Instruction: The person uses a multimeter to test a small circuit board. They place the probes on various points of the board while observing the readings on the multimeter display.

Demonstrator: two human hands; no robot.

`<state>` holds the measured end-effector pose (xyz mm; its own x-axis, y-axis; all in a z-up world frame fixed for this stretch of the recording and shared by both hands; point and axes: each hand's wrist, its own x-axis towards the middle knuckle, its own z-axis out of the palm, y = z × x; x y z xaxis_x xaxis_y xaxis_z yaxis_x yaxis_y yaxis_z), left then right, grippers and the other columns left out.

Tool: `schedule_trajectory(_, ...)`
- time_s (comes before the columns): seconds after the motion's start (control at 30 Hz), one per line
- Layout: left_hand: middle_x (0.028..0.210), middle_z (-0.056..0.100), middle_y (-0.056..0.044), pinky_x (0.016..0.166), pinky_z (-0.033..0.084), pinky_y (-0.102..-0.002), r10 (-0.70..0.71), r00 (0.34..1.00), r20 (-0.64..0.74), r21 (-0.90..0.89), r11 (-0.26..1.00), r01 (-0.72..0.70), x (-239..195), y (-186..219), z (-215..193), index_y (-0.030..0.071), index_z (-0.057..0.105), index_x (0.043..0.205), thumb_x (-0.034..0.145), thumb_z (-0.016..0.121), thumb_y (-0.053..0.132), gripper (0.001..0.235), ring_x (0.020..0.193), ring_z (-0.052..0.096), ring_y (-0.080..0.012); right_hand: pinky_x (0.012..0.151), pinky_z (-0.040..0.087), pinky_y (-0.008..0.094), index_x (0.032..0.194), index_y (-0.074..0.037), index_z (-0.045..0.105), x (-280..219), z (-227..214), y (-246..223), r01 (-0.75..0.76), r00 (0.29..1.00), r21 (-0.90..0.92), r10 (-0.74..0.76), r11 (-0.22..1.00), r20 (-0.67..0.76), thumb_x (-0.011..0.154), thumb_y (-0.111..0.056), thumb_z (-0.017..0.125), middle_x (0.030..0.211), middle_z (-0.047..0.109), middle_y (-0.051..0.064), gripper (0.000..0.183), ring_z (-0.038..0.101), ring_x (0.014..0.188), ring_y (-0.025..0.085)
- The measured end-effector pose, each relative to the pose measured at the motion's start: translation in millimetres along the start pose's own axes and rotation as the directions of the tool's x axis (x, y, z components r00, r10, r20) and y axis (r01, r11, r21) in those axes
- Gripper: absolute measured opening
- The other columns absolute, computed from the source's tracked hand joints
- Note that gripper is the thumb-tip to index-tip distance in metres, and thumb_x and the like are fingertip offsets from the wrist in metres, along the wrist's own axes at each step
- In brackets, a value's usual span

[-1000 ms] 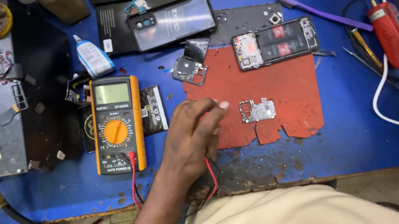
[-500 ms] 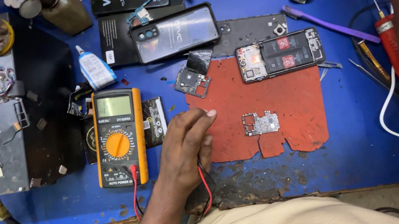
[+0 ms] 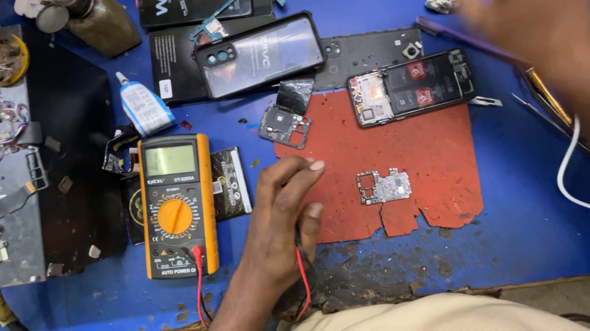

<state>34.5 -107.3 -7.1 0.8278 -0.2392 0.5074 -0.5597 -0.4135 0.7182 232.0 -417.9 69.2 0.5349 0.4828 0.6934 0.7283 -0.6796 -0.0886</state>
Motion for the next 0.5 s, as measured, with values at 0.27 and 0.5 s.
schedule_trajectory(0.27, 0.160, 0.036, -0.017, 0.132, 0.030, -0.052, 0.148, 0.971, 0.187, -0.020, 0.989, -0.147, 35, 55, 23, 0.014, 0.036, 0.158, 0.097, 0.065, 0.044, 0.074, 0.153, 0.033, -0.0403, 0.061, 0.056, 0.042, 0.095, -0.007, 0.070, -80, -19, -143, 0.136, 0.922, 0.490, -0.291, 0.861, 0.256, 0.070, -0.019, 0.084, 0.088, 0.066, 0.009, 0.031, 0.069, 0.076, 0.029)
schedule_trajectory(0.5, 0.131, 0.061, -0.013, 0.096, 0.051, -0.044, -0.134, 0.823, 0.552, 0.188, 0.982, 0.034, 32, 47, 17, 0.002, 0.047, 0.153, 0.088, 0.071, 0.035, 0.077, 0.113, 0.061, -0.0323, 0.056, 0.053, 0.037, 0.105, 0.000, 0.074, -104, -34, -140, 0.075, 0.958, 0.298, -0.151, 0.952, 0.242, 0.078, -0.007, 0.084, 0.082, 0.067, 0.008, 0.030, 0.066, 0.068, 0.023)
